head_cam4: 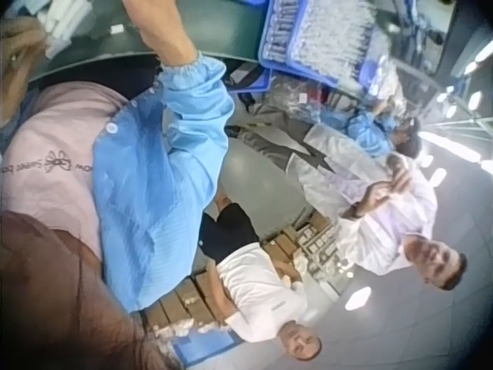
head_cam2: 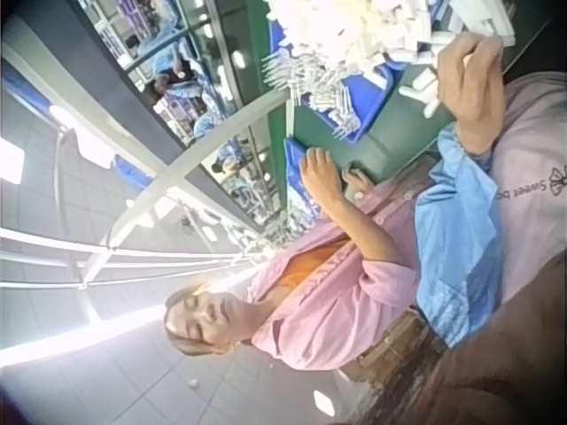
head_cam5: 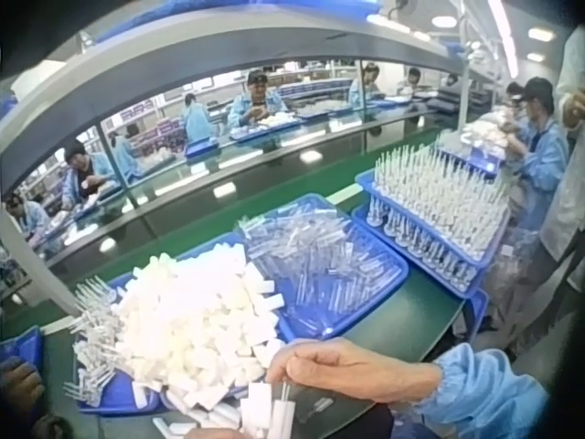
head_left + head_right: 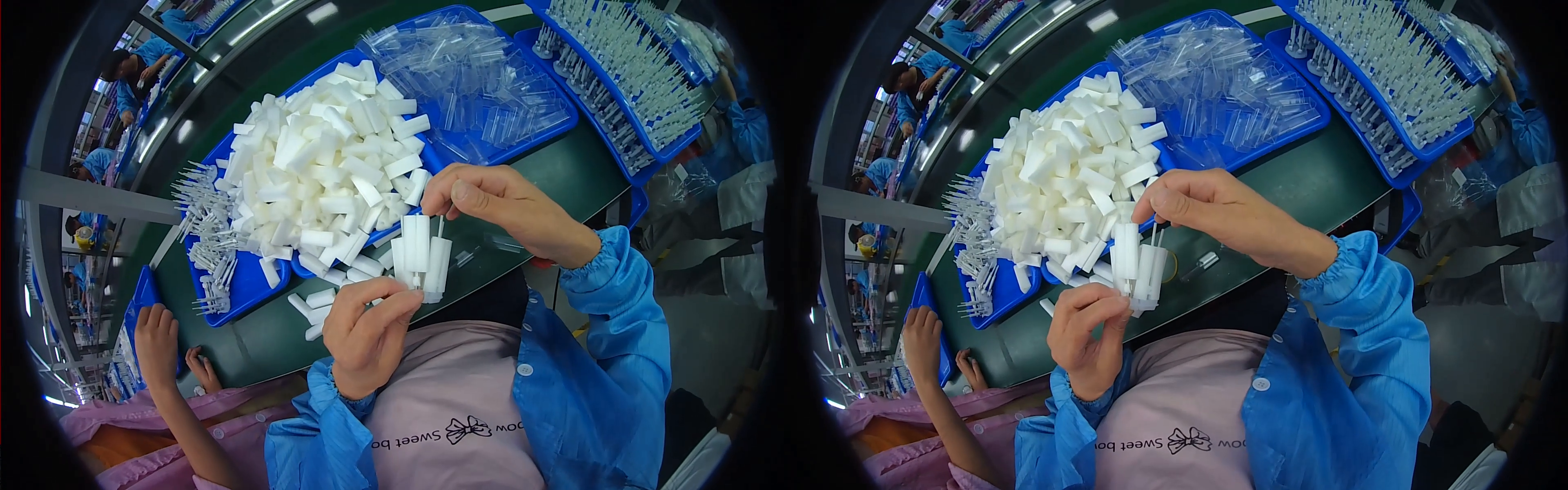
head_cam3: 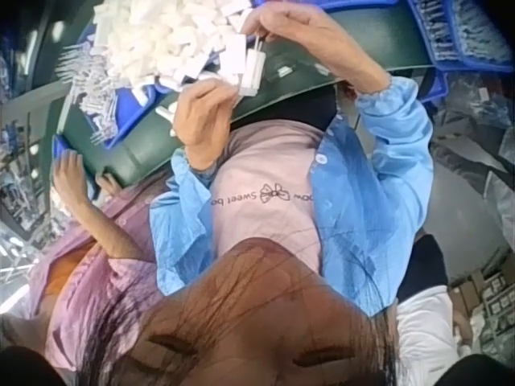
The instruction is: The person assembles components by mounting white foam pieces onto the prongs of plastic base holders, sliding clear plastic covers over them, and securing the bundles with rubber bands.
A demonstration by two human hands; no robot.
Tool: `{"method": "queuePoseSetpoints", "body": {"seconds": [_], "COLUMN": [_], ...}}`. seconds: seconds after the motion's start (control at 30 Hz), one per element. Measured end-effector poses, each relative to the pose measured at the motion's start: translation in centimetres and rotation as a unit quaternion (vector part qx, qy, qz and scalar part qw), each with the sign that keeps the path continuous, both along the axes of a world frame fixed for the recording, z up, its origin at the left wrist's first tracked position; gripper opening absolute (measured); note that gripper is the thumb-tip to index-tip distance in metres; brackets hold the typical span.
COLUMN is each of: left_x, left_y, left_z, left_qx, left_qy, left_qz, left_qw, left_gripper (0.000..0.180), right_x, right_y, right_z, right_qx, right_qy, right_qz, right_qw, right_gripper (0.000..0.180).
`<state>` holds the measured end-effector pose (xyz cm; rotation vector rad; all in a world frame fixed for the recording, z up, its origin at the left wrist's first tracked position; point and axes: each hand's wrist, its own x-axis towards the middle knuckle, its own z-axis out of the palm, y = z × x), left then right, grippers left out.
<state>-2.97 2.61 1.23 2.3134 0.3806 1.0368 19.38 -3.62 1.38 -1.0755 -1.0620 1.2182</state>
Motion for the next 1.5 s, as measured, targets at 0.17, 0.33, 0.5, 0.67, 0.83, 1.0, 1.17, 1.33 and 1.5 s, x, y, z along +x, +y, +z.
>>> {"method": "queuePoseSetpoints", "body": {"seconds": [0.17, 0.33, 0.5, 0.67, 0.83, 1.0, 1.17, 1.33, 1.5], "left_x": [0.1, -0.1, -0.7, -0.8, -0.6, -0.8, -0.9, -0.6, -0.9], "left_y": [-0.2, -0.3, -0.5, -0.8, -0.1, -0.2, -0.2, -0.1, -0.3], "left_z": [0.2, 0.2, 0.1, 0.0, 0.1, -0.1, -0.3, -0.1, 0.1], "left_qx": [-0.002, -0.001, -0.016, 0.002, 0.018, 0.000, -0.004, -0.002, 0.007], "left_qy": [-0.005, -0.009, -0.015, -0.052, -0.048, -0.058, -0.053, -0.044, -0.016], "left_qz": [0.001, 0.001, 0.004, 0.044, 0.042, 0.038, 0.041, 0.043, 0.054], "left_qw": [1.000, 1.000, 1.000, 0.998, 0.998, 0.998, 0.998, 0.998, 0.998], "left_gripper": [0.033, 0.033, 0.038, 0.044, 0.047, 0.047, 0.044, 0.043, 0.045], "right_x": [-0.1, -0.4, -0.7, -0.7, -2.7, -3.5, -3.8, -3.6, -3.8], "right_y": [-0.1, -0.8, -1.0, -0.8, -1.7, -1.5, -1.4, -1.2, -1.1], "right_z": [0.1, 0.4, 0.8, 0.5, 1.1, 1.5, 1.9, 2.0, 2.0], "right_qx": [0.034, 0.052, 0.043, 0.096, 0.130, 0.207, 0.178, 0.180, 0.178], "right_qy": [-0.039, -0.062, -0.078, -0.108, -0.199, -0.316, -0.327, -0.326, -0.324], "right_qz": [0.018, 0.025, 0.036, 0.048, -0.007, -0.063, -0.051, -0.049, -0.048], "right_qw": [0.998, 0.996, 0.995, 0.988, 0.971, 0.924, 0.927, 0.927, 0.928], "right_gripper": [0.037, 0.034, 0.032, 0.034, 0.059, 0.067, 0.062, 0.060, 0.058]}}
